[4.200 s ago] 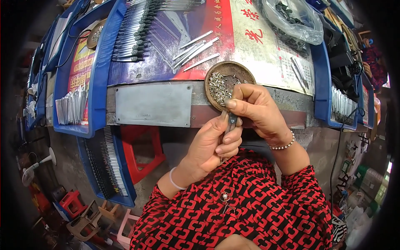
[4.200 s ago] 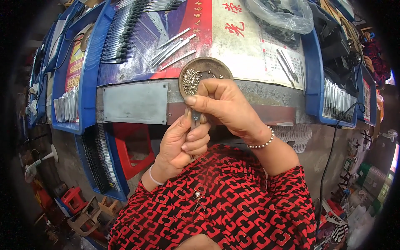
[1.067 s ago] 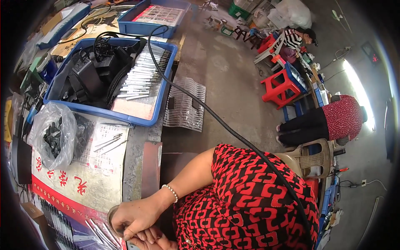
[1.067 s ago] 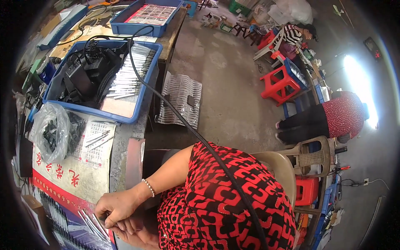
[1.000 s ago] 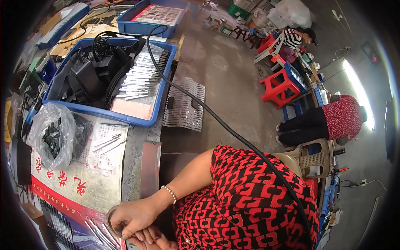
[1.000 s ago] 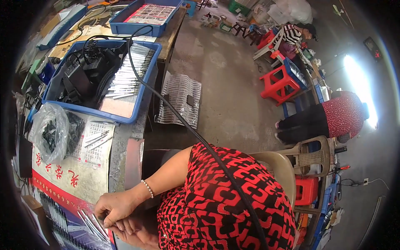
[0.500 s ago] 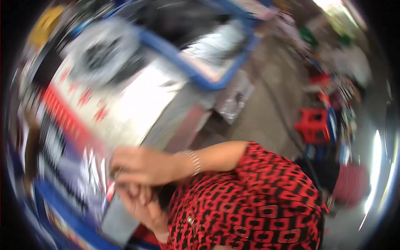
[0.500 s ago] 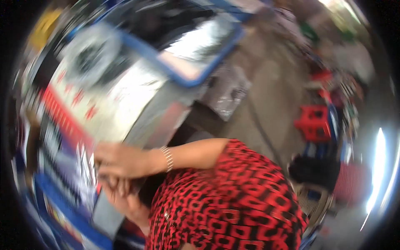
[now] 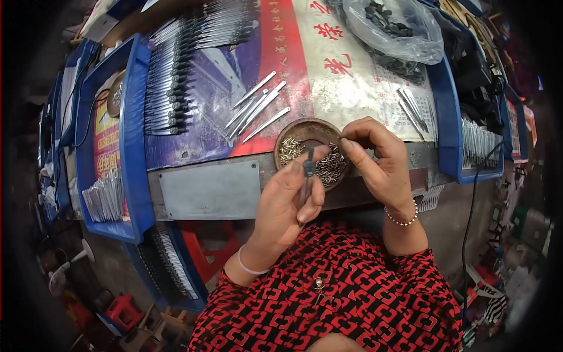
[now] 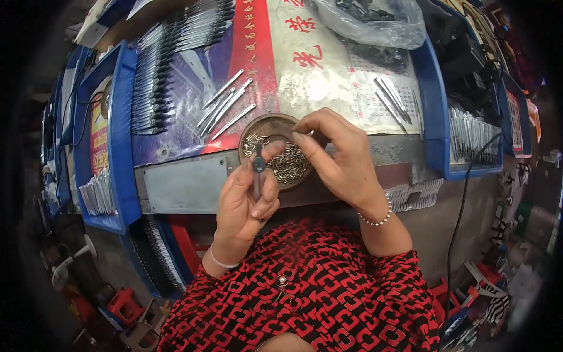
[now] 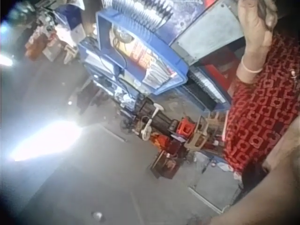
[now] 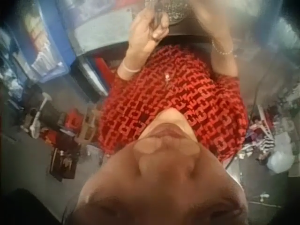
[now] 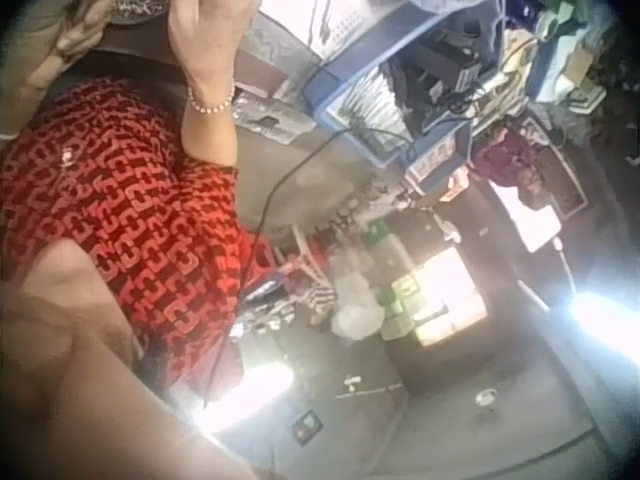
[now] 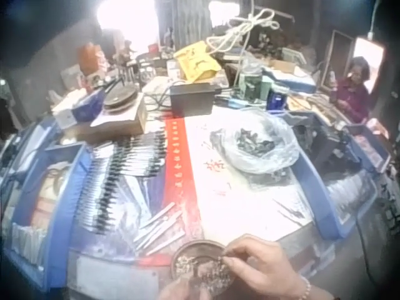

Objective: The person assembles small components at a workbench by fitting metal strips, plastic pieces, and metal pins together by hand.

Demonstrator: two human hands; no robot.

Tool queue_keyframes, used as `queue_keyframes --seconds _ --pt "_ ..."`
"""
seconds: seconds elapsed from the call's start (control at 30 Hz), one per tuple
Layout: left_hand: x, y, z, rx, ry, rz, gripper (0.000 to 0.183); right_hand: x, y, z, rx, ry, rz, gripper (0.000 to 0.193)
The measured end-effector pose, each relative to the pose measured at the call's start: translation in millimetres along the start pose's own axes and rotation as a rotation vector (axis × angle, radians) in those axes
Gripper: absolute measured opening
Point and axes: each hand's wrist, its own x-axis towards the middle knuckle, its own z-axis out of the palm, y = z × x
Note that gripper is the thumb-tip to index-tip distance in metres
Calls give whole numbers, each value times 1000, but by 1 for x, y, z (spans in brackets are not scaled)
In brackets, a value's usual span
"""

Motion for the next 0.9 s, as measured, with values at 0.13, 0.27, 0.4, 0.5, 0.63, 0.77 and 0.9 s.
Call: queue_keyframes --seconds 0.13,0.27,0.4,0.5,0.63,0.77,0.9 --pt "-7 -7 -5 -75 -75 -78 33 2 -4 -4 14 -40 15 9" --pt "-18 -13 -4 -119 -109 -131 31 26 -3 -9 -223 -122 -53 10" --pt "-25 -17 -5 -158 -135 -151 32 69 9 -7 -409 -293 -217 14" --pt "-31 -18 -8 -165 -139 -147 32 101 20 6 -458 -547 -138 14" --pt "-34 -17 -10 -182 -142 -163 32 120 15 13 -461 -745 -88 15" --pt "-37 -12 -15 -167 -125 -141 32 125 12 18 -474 -840 -105 13" --pt "-37 -12 -19 -150 -123 -136 33 129 6 23 -593 -875 -180 11"
